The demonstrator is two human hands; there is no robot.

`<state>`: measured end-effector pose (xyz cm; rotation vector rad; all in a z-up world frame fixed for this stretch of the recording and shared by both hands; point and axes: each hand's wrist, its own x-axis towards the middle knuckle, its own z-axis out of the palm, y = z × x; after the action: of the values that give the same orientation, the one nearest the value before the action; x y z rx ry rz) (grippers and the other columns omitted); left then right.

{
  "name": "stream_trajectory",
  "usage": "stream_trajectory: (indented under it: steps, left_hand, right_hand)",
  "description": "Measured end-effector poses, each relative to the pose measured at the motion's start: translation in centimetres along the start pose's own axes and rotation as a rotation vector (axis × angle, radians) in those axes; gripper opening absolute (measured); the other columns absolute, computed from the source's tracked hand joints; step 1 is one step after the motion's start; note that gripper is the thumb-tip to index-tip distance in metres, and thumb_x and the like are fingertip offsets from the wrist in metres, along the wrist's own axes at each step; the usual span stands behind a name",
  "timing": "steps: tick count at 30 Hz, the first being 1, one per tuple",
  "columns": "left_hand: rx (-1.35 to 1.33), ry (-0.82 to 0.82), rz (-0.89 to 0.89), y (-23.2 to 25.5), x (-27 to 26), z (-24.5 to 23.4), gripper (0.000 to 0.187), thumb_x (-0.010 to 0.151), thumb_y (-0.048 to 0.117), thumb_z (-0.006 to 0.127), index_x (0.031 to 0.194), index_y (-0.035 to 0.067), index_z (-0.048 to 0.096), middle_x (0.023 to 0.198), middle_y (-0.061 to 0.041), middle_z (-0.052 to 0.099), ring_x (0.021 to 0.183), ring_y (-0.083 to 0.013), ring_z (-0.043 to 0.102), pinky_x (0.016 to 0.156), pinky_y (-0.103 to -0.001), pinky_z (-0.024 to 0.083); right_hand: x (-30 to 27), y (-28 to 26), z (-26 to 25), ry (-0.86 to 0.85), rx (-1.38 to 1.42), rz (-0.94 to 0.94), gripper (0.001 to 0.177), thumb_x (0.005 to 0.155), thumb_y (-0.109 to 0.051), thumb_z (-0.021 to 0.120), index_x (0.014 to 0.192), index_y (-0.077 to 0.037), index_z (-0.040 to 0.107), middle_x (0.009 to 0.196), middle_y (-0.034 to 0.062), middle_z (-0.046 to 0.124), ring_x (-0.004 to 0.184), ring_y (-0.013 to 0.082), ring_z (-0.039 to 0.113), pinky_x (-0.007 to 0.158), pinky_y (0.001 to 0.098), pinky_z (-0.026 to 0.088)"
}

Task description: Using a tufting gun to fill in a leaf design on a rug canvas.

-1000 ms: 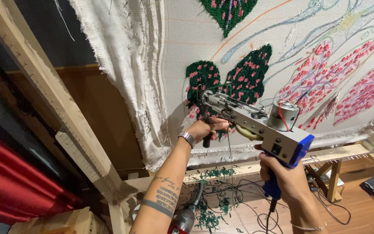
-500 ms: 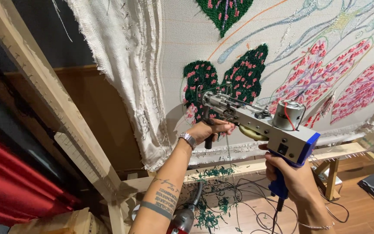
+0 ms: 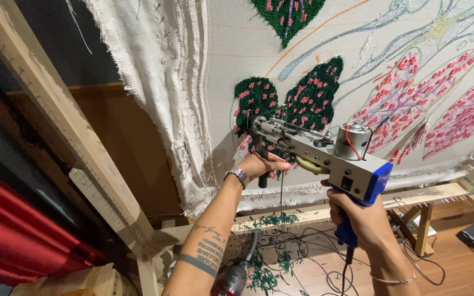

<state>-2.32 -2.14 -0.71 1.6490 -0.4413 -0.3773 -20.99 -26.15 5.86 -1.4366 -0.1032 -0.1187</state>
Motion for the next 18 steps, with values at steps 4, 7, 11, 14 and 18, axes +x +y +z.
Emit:
stream_trajectory:
  steps: [4, 7, 11, 14, 18]
  left_hand:
    - [0.004, 0.042, -0.042, 1.2, -0.5, 0.2, 0.035, 0.081, 0.035, 0.086, 0.101, 0.007, 0.084, 0.084, -0.003, 0.079, 0.06, -0.0059, 0.061, 0.056, -0.024, 0.052]
    - [-0.068, 0.069, -0.05, 0.8, 0.2, -0.1, 0.033, 0.078, 0.033, 0.087, 0.102, 0.01, 0.083, 0.09, -0.002, 0.08, 0.062, -0.0058, 0.062, 0.054, -0.025, 0.052]
    - [-0.067, 0.068, 0.007, -0.6, 1.3, -1.0, 0.033, 0.081, 0.035, 0.084, 0.104, 0.012, 0.083, 0.093, -0.001, 0.081, 0.064, -0.0042, 0.061, 0.051, -0.025, 0.047]
    - [-0.083, 0.103, 0.001, -1.8, 2.0, -1.9, 0.035, 0.081, 0.037, 0.084, 0.104, 0.011, 0.082, 0.082, 0.0, 0.074, 0.055, -0.0086, 0.053, 0.049, -0.027, 0.045]
    - [-0.068, 0.155, -0.029, -3.4, 3.2, -3.2, 0.039, 0.081, 0.039, 0.083, 0.108, 0.01, 0.08, 0.073, 0.002, 0.062, 0.055, -0.0098, 0.056, 0.051, -0.028, 0.046]
  right_hand:
    - [0.4, -0.1, 0.7, 0.006, -0.004, 0.016, 0.027, 0.085, -0.006, 0.069, 0.109, 0.008, 0.068, 0.063, 0.0037, 0.05, 0.048, 0.0138, 0.046, 0.043, 0.0302, 0.037]
    - [0.4, 0.0, 1.2, 0.031, -0.023, 0.001, 0.027, 0.084, -0.004, 0.069, 0.108, 0.009, 0.068, 0.062, 0.0041, 0.052, 0.047, 0.0142, 0.046, 0.043, 0.0303, 0.036]
    - [0.3, 0.2, 2.4, 0.058, -0.078, -0.037, 0.023, 0.085, -0.004, 0.07, 0.105, 0.007, 0.069, 0.061, 0.004, 0.055, 0.046, 0.0135, 0.048, 0.042, 0.0294, 0.038]
    - [0.3, 0.4, 3.6, 0.083, -0.116, -0.052, 0.019, 0.086, -0.005, 0.071, 0.101, 0.005, 0.069, 0.06, 0.0035, 0.057, 0.045, 0.0128, 0.05, 0.042, 0.0288, 0.039]
    - [0.2, 0.8, 4.8, 0.116, -0.152, -0.044, 0.011, 0.087, -0.008, 0.072, 0.095, 0.0, 0.072, 0.059, 0.0026, 0.058, 0.045, 0.0117, 0.05, 0.042, 0.0282, 0.04]
